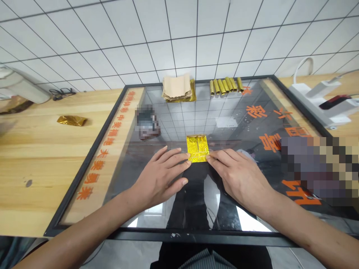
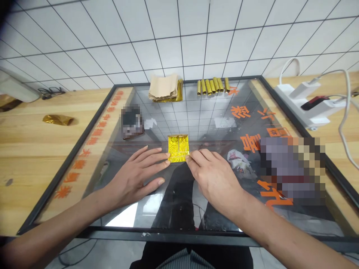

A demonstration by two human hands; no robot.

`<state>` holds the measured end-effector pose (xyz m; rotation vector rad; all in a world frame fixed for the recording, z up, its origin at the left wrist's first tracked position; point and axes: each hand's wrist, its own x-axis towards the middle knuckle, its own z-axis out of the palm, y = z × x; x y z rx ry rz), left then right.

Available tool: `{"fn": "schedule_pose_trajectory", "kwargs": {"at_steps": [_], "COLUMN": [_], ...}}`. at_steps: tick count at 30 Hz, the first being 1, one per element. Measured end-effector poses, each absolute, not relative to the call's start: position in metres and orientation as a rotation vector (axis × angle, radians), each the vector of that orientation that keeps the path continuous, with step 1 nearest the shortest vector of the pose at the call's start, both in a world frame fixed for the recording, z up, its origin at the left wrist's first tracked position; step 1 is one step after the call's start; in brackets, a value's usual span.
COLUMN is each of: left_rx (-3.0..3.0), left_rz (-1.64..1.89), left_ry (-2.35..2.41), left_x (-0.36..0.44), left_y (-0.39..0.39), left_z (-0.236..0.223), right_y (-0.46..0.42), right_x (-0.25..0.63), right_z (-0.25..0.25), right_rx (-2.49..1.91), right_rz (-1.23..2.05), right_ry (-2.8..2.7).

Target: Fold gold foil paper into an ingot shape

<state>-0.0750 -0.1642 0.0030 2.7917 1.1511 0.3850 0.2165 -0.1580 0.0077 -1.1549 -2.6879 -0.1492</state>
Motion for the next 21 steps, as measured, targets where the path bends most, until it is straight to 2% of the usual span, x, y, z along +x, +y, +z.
{"fn": "schedule_pose_trajectory", "kwargs": {"at_steps": [6,15,21], "left_rx": [2.828,2.81,2.671], "left_rz": [0.429,0.42,0.708], "left_ry": [1.1,1.202,1.282], "left_x": [-0.07,-0.052,-0.049], "left_y": [-0.166,-0.181,-0.167], "left_z": [0.001,0.007,0.016], "right_y": [-0.157,-0.145,-0.148], "right_x": [0.216,0.228,0.227], "right_z": [0.006,0.007,0.013], "right_rx": [-1.146,-1.171,-1.224], "right_rz": [-0.12,0.16,0.194], "right_ry": [-2.619,-2.37,-2.227]}}
